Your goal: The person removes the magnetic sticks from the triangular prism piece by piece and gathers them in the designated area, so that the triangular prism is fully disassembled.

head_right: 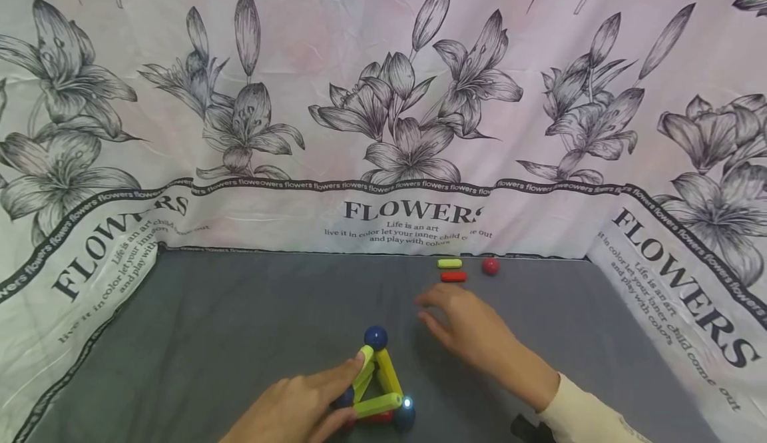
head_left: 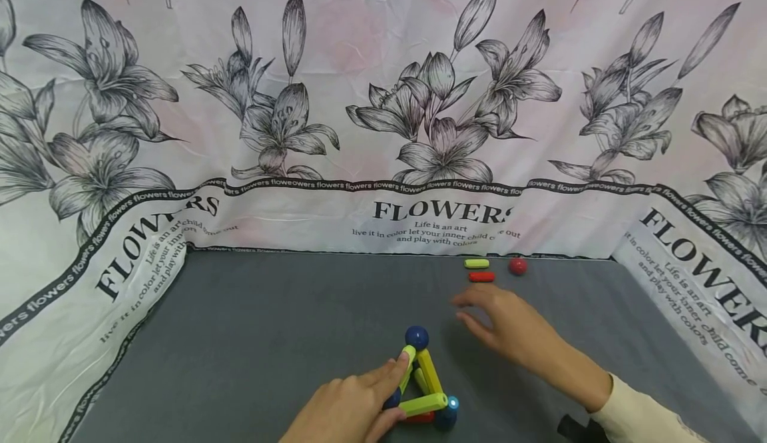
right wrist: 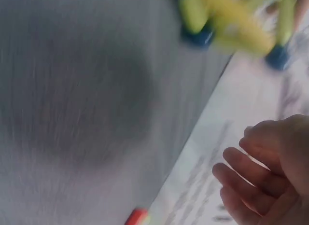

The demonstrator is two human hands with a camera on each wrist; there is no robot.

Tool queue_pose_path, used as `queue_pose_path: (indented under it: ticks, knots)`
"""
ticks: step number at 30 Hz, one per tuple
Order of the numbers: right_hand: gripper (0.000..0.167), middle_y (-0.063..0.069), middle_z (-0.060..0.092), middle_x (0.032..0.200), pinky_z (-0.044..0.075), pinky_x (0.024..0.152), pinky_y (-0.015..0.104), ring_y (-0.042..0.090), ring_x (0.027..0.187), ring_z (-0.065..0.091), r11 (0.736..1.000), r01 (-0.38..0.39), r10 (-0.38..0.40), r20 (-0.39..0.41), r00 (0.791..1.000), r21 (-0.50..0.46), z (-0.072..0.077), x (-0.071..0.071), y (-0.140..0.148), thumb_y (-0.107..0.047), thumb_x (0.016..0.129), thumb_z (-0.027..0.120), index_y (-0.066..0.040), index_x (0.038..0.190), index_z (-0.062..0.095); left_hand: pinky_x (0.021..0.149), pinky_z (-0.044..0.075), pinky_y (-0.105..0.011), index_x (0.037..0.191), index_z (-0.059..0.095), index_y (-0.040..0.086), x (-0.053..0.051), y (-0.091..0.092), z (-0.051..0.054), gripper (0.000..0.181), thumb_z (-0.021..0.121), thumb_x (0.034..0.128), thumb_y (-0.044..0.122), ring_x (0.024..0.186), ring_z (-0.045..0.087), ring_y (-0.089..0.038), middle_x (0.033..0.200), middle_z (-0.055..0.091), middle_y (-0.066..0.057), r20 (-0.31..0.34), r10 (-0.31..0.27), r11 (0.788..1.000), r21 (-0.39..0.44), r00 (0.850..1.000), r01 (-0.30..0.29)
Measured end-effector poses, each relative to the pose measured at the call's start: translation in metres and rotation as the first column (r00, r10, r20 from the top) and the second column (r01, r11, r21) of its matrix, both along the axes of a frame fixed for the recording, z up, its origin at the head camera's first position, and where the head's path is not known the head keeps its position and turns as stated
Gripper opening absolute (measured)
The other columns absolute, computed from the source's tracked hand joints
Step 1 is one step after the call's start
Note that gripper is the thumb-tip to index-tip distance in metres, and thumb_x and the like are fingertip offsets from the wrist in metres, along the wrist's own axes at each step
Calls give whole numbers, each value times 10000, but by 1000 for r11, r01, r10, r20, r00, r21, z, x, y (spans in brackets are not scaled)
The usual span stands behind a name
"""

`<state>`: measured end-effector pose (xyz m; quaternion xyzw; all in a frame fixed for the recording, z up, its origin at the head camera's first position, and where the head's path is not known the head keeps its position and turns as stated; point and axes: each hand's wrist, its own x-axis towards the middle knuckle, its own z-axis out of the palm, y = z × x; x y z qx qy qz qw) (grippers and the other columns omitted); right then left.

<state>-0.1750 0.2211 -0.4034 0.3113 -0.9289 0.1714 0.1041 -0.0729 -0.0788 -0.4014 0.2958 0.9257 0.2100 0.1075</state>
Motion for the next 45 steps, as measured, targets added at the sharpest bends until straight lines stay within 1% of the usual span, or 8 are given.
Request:
queue_pose_path:
  ticks: [6,11,18,26,28,31,38,45]
  knots:
    - [292,-226,684,1149,605,857,342,44,1029,701,990,-80,97,140,985,-120,12,49,-8,-181,992,772,-333,1235,716,639,575,-250,1624,453,234,1,-1,1,648,663,1048,445,871,757,-103,1471,637,-37,-6,-6,1000,14,1000,6]
    - [299,-212,671,1186,604,855,316,-4,1034,666,979,-98,150,310,939,-176,12,71,-8,-205,1042,711,-361,1294,678,649,583,-258,1622,455,219,0,-2,2,634,649,1059,438,918,763,-121,1476,629,-48,-31,-15,1000,25,999,15]
    - [279,-92,680,1231,590,827,286,-1,1014,628,966,-129,226,497,838,-222,-3,83,-2,-193,1063,665,-238,1338,678,659,585,-266,1617,464,214,1,-2,2,634,661,1054,429,979,762,-139,1481,624,-48,-12,-14,999,33,1000,14]
    - [354,-117,657,1237,574,821,255,3,989,609,950,-155,281,533,798,-269,-16,87,-2,-84,1032,651,-222,1357,657,642,580,-271,1623,453,229,2,-3,1,639,656,1054,438,959,766,-150,1488,618,-48,8,3,1000,28,1000,-3]
    - [376,-127,654,1228,568,809,248,3,979,603,948,-155,288,537,793,-279,-19,88,-2,-53,1022,646,-227,1356,658,638,577,-267,1624,450,226,2,-3,1,637,653,1057,435,945,767,-147,1489,617,-50,4,0,1000,31,1000,0]
    - [371,-131,653,1201,557,781,242,-7,955,590,943,-173,302,510,805,-285,-22,88,-3,-45,1025,645,-219,1353,655,650,582,-269,1629,442,225,2,-3,2,639,645,1061,437,950,765,-143,1492,614,-47,0,-3,999,32,1000,3]
    - [301,-113,661,1208,582,847,258,-6,993,610,941,-188,313,511,801,-283,-28,87,-5,-200,1059,676,-216,1358,646,679,594,-284,1631,437,226,3,-3,2,637,635,1066,443,1005,758,-143,1494,614,-39,-10,-1,999,34,1000,2]
    - [292,-122,660,1152,593,773,250,8,971,648,932,-209,323,417,849,-297,-35,91,-8,-268,1036,723,-198,1313,659,705,601,-291,1631,436,226,3,-3,3,636,633,1067,443,1036,752,-145,1492,616,-32,-17,-7,1000,27,1000,7]
